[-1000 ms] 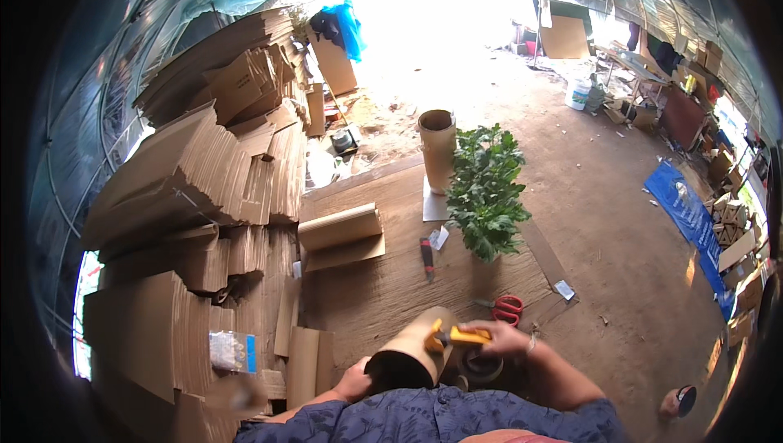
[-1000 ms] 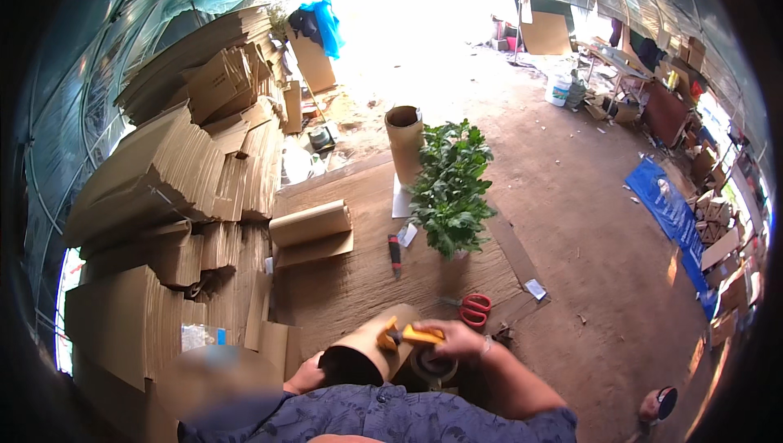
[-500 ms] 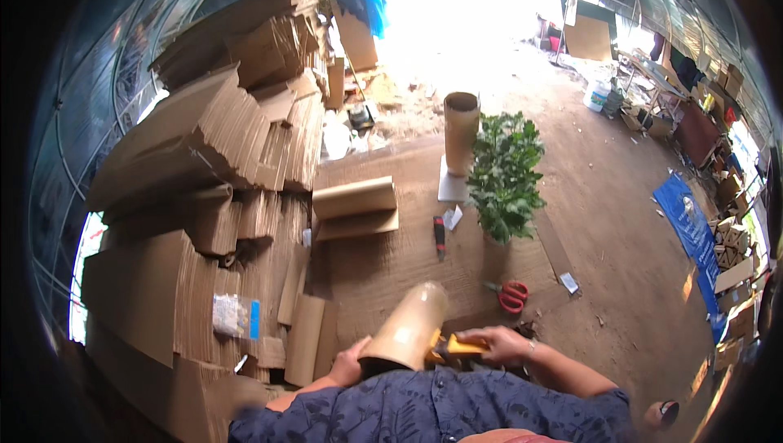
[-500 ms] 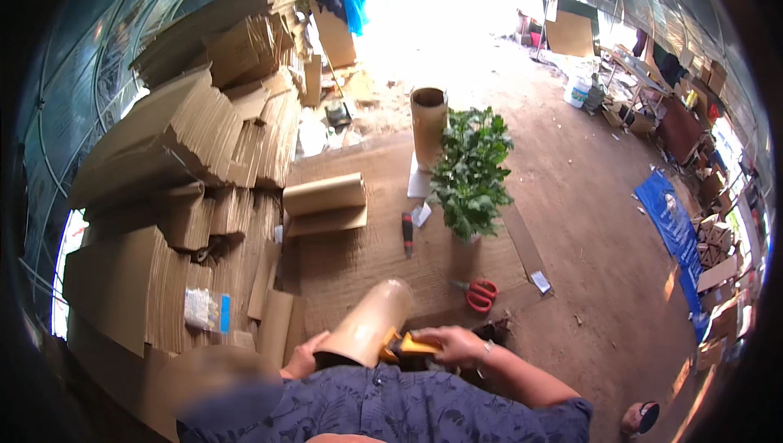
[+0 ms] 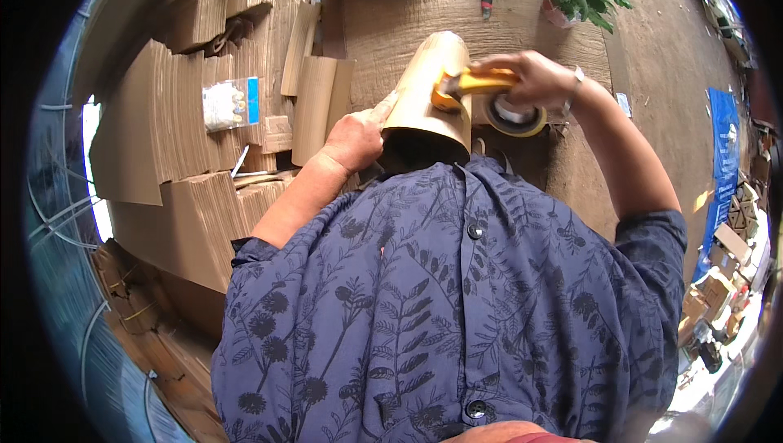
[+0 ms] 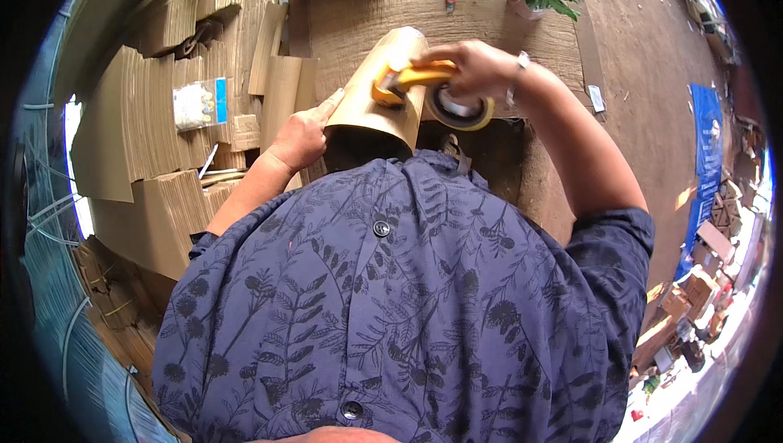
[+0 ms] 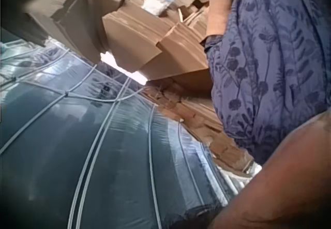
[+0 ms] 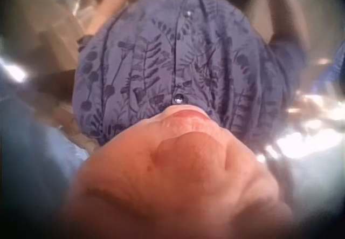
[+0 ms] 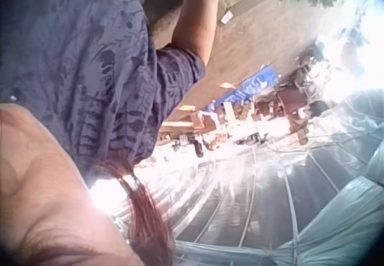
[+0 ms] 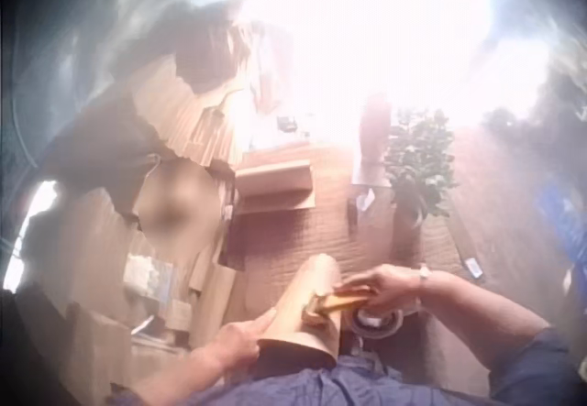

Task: The person assembles cylindrical cardboard tubes by wrapping corrugated cardboard around a plastic bottle, securing it with tape, and inserting the bottle into the tube. The person repeats this process with multiple cardboard pieces and bottles.

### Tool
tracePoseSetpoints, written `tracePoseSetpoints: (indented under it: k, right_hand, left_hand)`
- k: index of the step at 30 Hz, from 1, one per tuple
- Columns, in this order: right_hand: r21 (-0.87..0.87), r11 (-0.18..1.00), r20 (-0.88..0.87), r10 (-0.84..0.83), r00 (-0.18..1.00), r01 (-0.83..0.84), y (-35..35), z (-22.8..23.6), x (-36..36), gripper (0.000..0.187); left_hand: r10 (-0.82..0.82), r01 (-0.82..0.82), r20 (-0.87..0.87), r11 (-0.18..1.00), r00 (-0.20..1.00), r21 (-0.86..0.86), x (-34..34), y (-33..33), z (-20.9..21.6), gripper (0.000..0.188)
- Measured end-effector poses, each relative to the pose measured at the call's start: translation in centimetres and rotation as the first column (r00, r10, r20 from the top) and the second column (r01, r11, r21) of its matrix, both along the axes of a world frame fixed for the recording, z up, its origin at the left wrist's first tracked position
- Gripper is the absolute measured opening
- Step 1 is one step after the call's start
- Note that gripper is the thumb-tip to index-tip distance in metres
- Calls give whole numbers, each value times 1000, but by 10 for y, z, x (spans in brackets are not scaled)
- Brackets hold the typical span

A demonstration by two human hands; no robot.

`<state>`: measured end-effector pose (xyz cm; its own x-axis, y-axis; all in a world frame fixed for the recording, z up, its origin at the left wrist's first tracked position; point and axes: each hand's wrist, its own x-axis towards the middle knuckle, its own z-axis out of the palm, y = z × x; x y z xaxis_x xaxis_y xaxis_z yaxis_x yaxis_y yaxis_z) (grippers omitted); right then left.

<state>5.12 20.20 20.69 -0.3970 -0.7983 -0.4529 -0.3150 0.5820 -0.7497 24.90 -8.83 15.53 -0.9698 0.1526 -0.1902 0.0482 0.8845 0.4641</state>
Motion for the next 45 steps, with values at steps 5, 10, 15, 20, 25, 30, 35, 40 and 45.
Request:
tracePoseSetpoints:
  k: [5, 10, 15, 20, 25, 30, 35, 40, 45]
  right_hand:
    - [-31, 999, -184, 31, 982, -37, 69, -27, 48, 69]
    - [96, 988, -227, 141, 964, -122, 47, -16, 39, 60]
    - [222, 939, 32, 263, 964, -264, 4, -29, -2, 64]
    - [696, 705, -290, 446, 847, -134, 93, -124, 17, 49]
    - [-346, 634, 357, -593, 722, 692, 98, -145, 8, 71]
    - [-528, 161, 623, -593, 510, 834, -38, -109, -3, 65]
    - [-254, 37, 649, -734, 199, 967, -17, -170, 14, 49]
    - [17, -66, 431, -900, -67, 998, 77, -223, 48, 17]
    - [35, -266, 304, -915, -264, 963, 160, -296, 30, 16]
  left_hand:
    - [200, -173, -83, 951, 976, 257, 37, -2, -25, 56]
    - [334, -322, 21, 890, 942, 323, 57, 4, -44, 51]
    - [382, -342, -14, 844, 924, 413, 43, 3, -48, 50]
    - [501, -490, 83, 778, 861, 393, 42, -12, -55, 40]
    - [505, -580, 286, 697, 814, 421, -14, -22, -5, 37]
    - [426, -542, 342, 726, 837, 423, -89, -40, 14, 38]
    - [470, -605, 385, 671, 794, 429, -159, -65, 19, 46]
    - [501, -589, 309, 664, 808, 461, -191, -86, 4, 49]
    - [471, -527, 238, 728, 849, 439, -214, -100, -13, 53]
